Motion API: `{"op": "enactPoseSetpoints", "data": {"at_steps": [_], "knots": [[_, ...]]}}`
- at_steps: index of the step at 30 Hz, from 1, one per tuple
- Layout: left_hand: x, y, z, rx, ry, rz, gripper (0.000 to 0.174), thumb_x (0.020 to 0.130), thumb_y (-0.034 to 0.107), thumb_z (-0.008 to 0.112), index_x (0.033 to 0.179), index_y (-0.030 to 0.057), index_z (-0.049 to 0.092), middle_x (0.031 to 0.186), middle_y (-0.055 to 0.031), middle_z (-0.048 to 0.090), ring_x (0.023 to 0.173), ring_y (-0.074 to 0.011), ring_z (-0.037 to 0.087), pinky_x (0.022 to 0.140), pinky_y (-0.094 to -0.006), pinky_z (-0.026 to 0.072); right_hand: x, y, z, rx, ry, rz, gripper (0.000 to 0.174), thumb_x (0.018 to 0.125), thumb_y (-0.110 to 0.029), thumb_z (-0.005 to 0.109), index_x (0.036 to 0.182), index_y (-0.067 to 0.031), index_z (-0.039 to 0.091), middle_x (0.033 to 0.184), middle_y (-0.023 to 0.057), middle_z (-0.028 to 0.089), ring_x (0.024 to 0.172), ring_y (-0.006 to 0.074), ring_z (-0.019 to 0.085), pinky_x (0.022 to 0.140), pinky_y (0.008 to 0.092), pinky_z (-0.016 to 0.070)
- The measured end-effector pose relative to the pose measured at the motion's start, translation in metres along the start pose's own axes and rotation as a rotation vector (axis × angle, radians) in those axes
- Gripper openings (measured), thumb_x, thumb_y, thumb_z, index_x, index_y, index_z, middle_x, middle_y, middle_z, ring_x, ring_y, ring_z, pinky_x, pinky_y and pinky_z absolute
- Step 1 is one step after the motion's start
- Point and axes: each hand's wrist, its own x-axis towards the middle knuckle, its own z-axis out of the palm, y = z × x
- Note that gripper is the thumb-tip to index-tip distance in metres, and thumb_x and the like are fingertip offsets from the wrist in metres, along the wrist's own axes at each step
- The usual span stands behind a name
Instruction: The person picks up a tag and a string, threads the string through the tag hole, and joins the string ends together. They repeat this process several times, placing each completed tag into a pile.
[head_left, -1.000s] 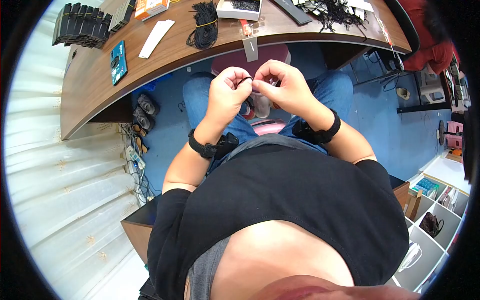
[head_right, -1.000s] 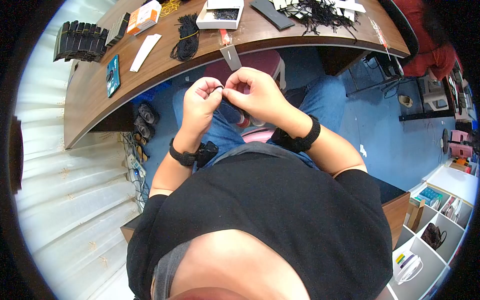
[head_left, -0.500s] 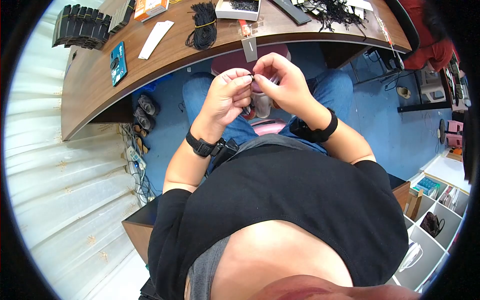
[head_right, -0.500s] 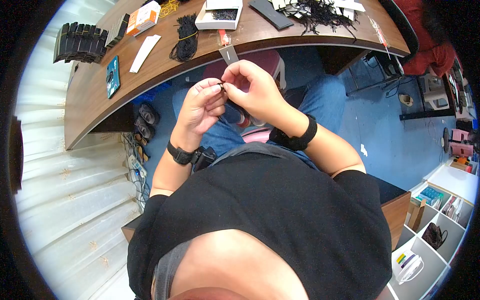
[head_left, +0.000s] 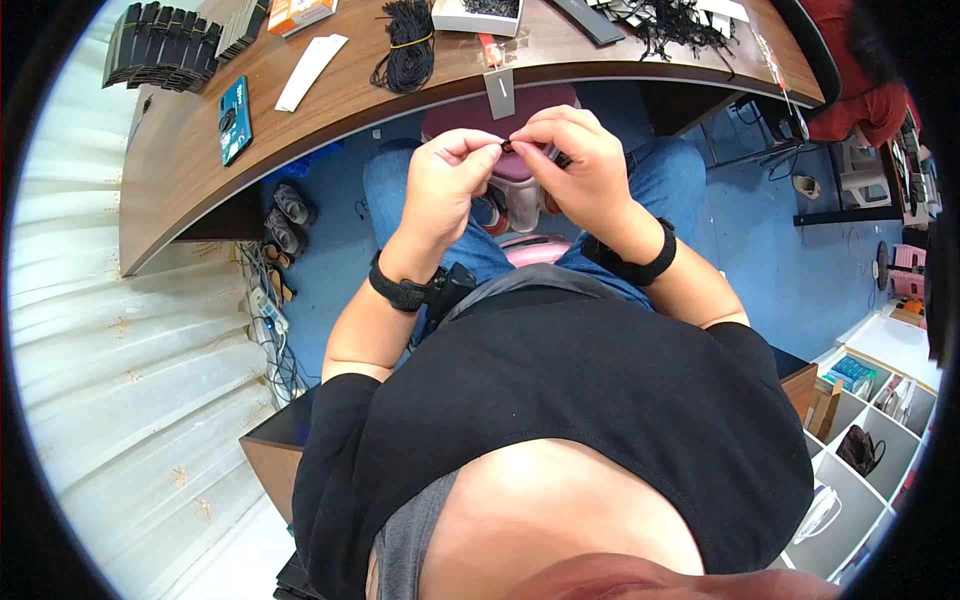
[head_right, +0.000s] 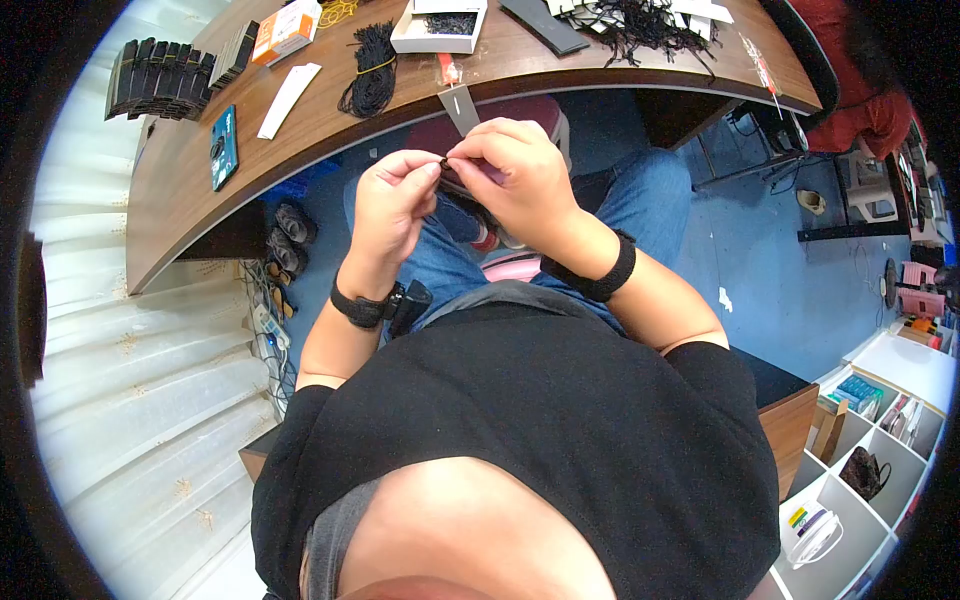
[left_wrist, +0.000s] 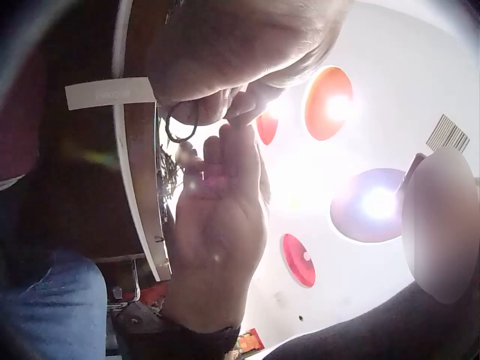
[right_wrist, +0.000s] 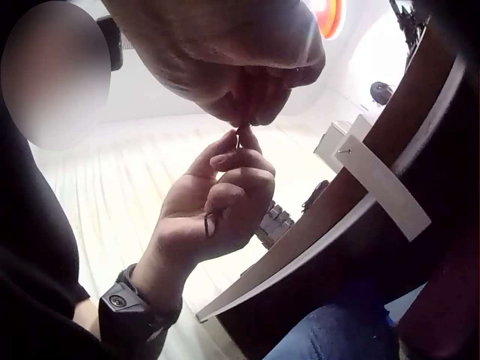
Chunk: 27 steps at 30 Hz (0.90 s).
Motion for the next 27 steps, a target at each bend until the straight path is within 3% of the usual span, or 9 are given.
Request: {"op": "enactPoseSetpoints", "data": {"at_steps": [2,4,7,10,16,19,22,26,27], "knots": [[-0.002,0.001,0.006,0.248,0.062,0.151,0.011,0.085,0.005,0.062,0.093,-0.0009,0.064,0.078,-0.0015,0.063,0.064,-0.0035,0.054,0.055,-0.0169,0.0422,-0.001,0.000,-0.001,-0.042,0.000,-0.033,0.011,0.070,-0.007,0.070,0.078,-0.0071,0.064,0.077,0.0052,0.062,0.073,0.0240,0.059,0.069,0.0323,0.0425],[-0.003,0.003,0.010,0.331,0.062,0.202,0.011,0.085,0.005,0.063,0.093,-0.0017,0.065,0.079,-0.0017,0.064,0.066,-0.0035,0.055,0.058,-0.0175,0.0438,-0.001,0.000,-0.003,-0.132,0.001,-0.120,0.011,0.070,-0.006,0.070,0.078,-0.0065,0.063,0.077,0.0050,0.062,0.073,0.0242,0.059,0.069,0.0327,0.0427],[-0.005,0.005,0.013,0.403,0.065,0.217,0.011,0.084,0.005,0.063,0.092,-0.0024,0.065,0.077,-0.0012,0.064,0.066,-0.0032,0.055,0.059,-0.0174,0.0439,-0.001,-0.002,-0.006,-0.098,0.012,-0.077,0.010,0.071,-0.004,0.069,0.079,-0.0055,0.063,0.077,0.0073,0.061,0.073,0.0246,0.059,0.068,0.0317,0.0439],[-0.006,0.005,0.014,0.475,0.057,0.235,0.012,0.084,0.006,0.063,0.093,-0.0024,0.066,0.075,-0.0007,0.064,0.066,-0.0029,0.055,0.059,-0.0170,0.0433,-0.005,-0.002,-0.011,0.187,-0.025,0.206,0.008,0.075,-0.004,0.068,0.081,-0.0046,0.063,0.078,0.0084,0.061,0.073,0.0201,0.059,0.068,0.0277,0.0447],[-0.006,0.007,0.016,0.506,0.061,0.247,0.011,0.084,0.006,0.064,0.092,-0.0023,0.066,0.074,-0.0004,0.064,0.065,-0.0025,0.054,0.058,-0.0169,0.0429,-0.020,0.008,-0.010,0.684,-0.043,0.628,0.009,0.086,-0.007,0.061,0.092,0.0000,0.059,0.085,0.0007,0.060,0.078,0.0069,0.053,0.071,0.0204,0.0438],[-0.003,0.004,0.013,0.451,0.051,0.238,0.010,0.084,0.005,0.064,0.091,-0.0023,0.066,0.074,-0.0004,0.063,0.065,-0.0025,0.054,0.058,-0.0170,0.0430,-0.023,0.011,-0.005,0.840,-0.009,0.693,0.011,0.087,-0.007,0.061,0.094,0.0015,0.058,0.089,0.0003,0.060,0.081,0.0060,0.052,0.072,0.0197,0.0437],[-0.004,0.004,0.012,0.416,0.039,0.230,0.010,0.084,0.005,0.064,0.090,-0.0022,0.065,0.075,-0.0008,0.063,0.066,-0.0026,0.054,0.059,-0.0171,0.0432,-0.021,0.007,-0.006,0.702,-0.049,0.597,0.012,0.092,-0.011,0.055,0.095,-0.0011,0.059,0.086,-0.0010,0.057,0.078,0.0043,0.051,0.069,0.0183,0.0412],[-0.003,0.006,0.011,0.426,0.071,0.251,0.011,0.085,0.005,0.064,0.093,-0.0013,0.065,0.076,0.0018,0.062,0.064,-0.0010,0.050,0.057,-0.0148,0.0371,-0.009,0.016,-0.015,0.642,-0.085,0.505,0.025,0.095,-0.018,0.048,0.107,0.0004,0.060,0.092,0.0035,0.061,0.080,0.0094,0.055,0.075,0.0230,0.0452],[-0.004,0.007,0.012,0.470,0.069,0.250,0.010,0.085,0.005,0.064,0.092,-0.0017,0.064,0.076,0.0007,0.062,0.065,-0.0020,0.052,0.058,-0.0159,0.0394,-0.004,0.015,-0.019,0.641,-0.076,0.507,0.026,0.095,-0.019,0.049,0.109,-0.0004,0.059,0.093,0.0034,0.061,0.080,0.0095,0.055,0.075,0.0235,0.0456]]}}
